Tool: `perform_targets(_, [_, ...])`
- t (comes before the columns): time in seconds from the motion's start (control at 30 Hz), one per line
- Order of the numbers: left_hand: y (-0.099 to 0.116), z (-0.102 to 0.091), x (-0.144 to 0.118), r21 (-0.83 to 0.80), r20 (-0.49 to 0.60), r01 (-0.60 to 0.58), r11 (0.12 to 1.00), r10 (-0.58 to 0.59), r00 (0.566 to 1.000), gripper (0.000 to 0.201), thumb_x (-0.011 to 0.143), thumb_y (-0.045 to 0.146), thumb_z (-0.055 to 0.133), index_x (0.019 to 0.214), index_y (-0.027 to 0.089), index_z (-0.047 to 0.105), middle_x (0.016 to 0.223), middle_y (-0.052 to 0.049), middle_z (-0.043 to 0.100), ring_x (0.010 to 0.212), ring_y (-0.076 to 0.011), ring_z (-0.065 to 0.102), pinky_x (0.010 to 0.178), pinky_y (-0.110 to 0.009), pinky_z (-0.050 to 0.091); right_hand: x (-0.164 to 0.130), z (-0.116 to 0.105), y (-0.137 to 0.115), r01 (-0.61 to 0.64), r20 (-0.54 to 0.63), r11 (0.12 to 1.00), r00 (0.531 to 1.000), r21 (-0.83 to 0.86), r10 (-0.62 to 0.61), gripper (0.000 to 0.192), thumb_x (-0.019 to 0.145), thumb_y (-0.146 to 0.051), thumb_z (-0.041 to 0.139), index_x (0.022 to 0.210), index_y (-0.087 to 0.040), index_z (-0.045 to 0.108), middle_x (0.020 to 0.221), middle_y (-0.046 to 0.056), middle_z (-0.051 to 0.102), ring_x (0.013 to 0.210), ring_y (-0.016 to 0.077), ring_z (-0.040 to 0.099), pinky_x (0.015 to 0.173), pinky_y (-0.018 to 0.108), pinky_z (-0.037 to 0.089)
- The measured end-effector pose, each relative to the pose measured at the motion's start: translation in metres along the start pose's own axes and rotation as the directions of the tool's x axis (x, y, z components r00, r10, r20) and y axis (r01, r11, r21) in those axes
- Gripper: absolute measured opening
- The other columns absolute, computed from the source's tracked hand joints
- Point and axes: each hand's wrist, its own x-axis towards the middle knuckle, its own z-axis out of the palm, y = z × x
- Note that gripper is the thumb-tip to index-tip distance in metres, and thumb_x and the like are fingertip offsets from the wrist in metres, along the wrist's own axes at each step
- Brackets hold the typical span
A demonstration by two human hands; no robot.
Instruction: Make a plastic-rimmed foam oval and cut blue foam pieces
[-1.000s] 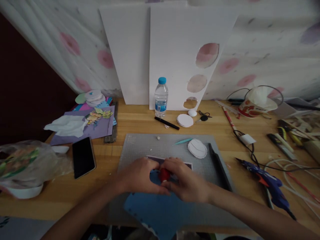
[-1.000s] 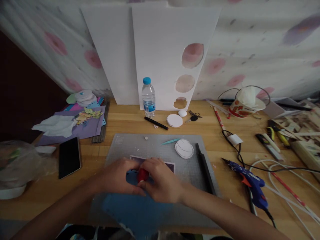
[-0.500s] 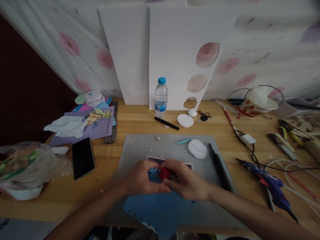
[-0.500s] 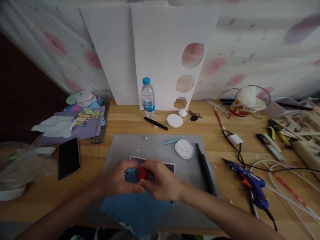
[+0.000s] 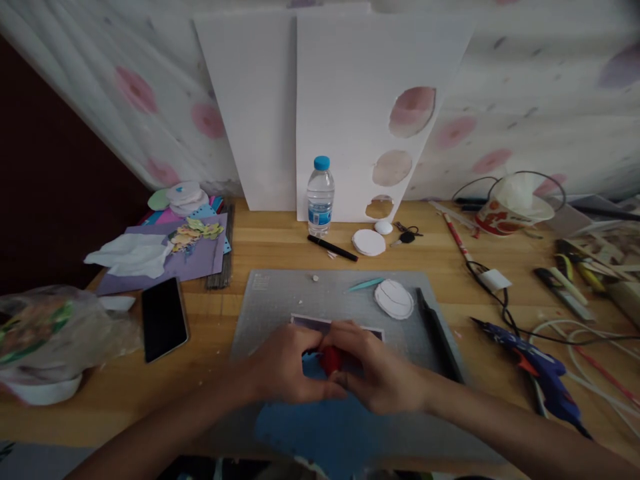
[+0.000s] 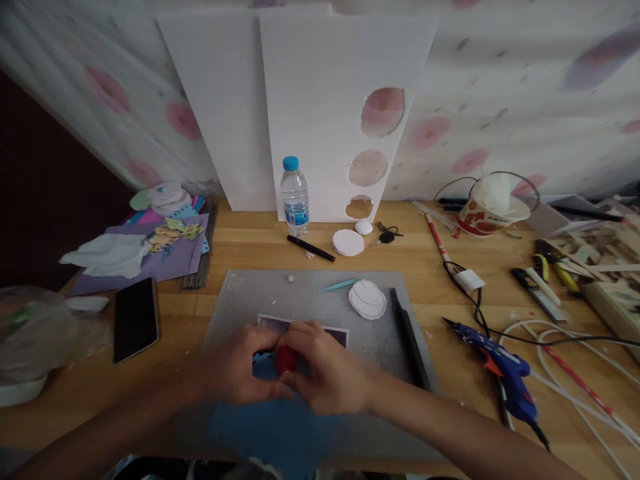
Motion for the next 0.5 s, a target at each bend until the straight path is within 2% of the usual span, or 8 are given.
perform_targets(0.2, [-0.007, 0.006, -0.002, 0.043, 0.028, -0.012, 0.999, 0.011, 1.000, 0.033, 0.070, 0.046, 0.072, 0.072, 0.016, 0.060, 0.071, 0.000, 0.063, 0.067, -0.0155, 0.058, 0.062, -0.024, 0.040, -0.001, 0.006, 0.004, -0.004, 0.012, 1.000, 1.000, 0.018, 0.003, 0.018, 0.068, -0.006, 0.060, 0.079, -0.018, 0.053, 0.083, 0.004, 0.056, 0.075, 0.0173, 0.051, 0.068, 0.028, 0.039])
perform_targets(0.3, [-0.001, 0.006, -0.003, 0.111, 0.027, 0.050, 0.993, -0.053, 0.998, 0.034, 0.073, 0.049, 0.070, 0.078, 0.017, 0.061, 0.076, -0.002, 0.066, 0.071, -0.0185, 0.062, 0.064, -0.026, 0.042, -0.001, 0.005, 0.006, -0.012, 0.017, 1.000, 1.000, 0.007, 0.012, 0.017, 0.071, -0.007, 0.060, 0.083, -0.018, 0.053, 0.083, 0.003, 0.056, 0.075, 0.0173, 0.051, 0.068, 0.029, 0.041])
perform_targets(0.4, [0.011, -0.004, -0.008, 0.170, 0.040, 0.115, 0.979, -0.123, 0.992, 0.043, 0.072, 0.056, 0.070, 0.091, 0.018, 0.064, 0.091, -0.006, 0.070, 0.084, -0.0240, 0.064, 0.071, -0.030, 0.045, -0.005, 0.003, 0.006, -0.022, 0.025, 1.000, 0.999, 0.001, 0.022, 0.017, 0.076, -0.009, 0.061, 0.089, -0.019, 0.054, 0.090, 0.004, 0.058, 0.083, 0.0183, 0.053, 0.077, 0.031, 0.042])
perform_targets(0.47, [0.013, -0.017, -0.017, 0.115, 0.039, 0.137, 0.984, -0.143, 0.989, 0.043, 0.076, 0.055, 0.067, 0.103, 0.021, 0.064, 0.098, -0.005, 0.069, 0.088, -0.0230, 0.064, 0.075, -0.030, 0.047, -0.010, 0.001, 0.006, -0.050, 0.016, 0.999, 0.999, 0.015, 0.050, 0.015, 0.082, -0.014, 0.060, 0.094, -0.020, 0.053, 0.094, 0.004, 0.058, 0.086, 0.0186, 0.054, 0.080, 0.032, 0.042])
perform_targets(0.5, [0.008, -0.026, -0.023, 0.077, -0.016, 0.172, 0.982, -0.172, 0.985, 0.041, 0.081, 0.053, 0.063, 0.109, 0.024, 0.062, 0.099, -0.004, 0.069, 0.088, -0.0211, 0.064, 0.075, -0.029, 0.048, -0.012, 0.000, 0.006, -0.073, 0.003, 0.997, 0.997, 0.020, 0.073, 0.013, 0.085, -0.018, 0.059, 0.096, -0.020, 0.053, 0.095, 0.004, 0.059, 0.087, 0.0187, 0.054, 0.080, 0.032, 0.042])
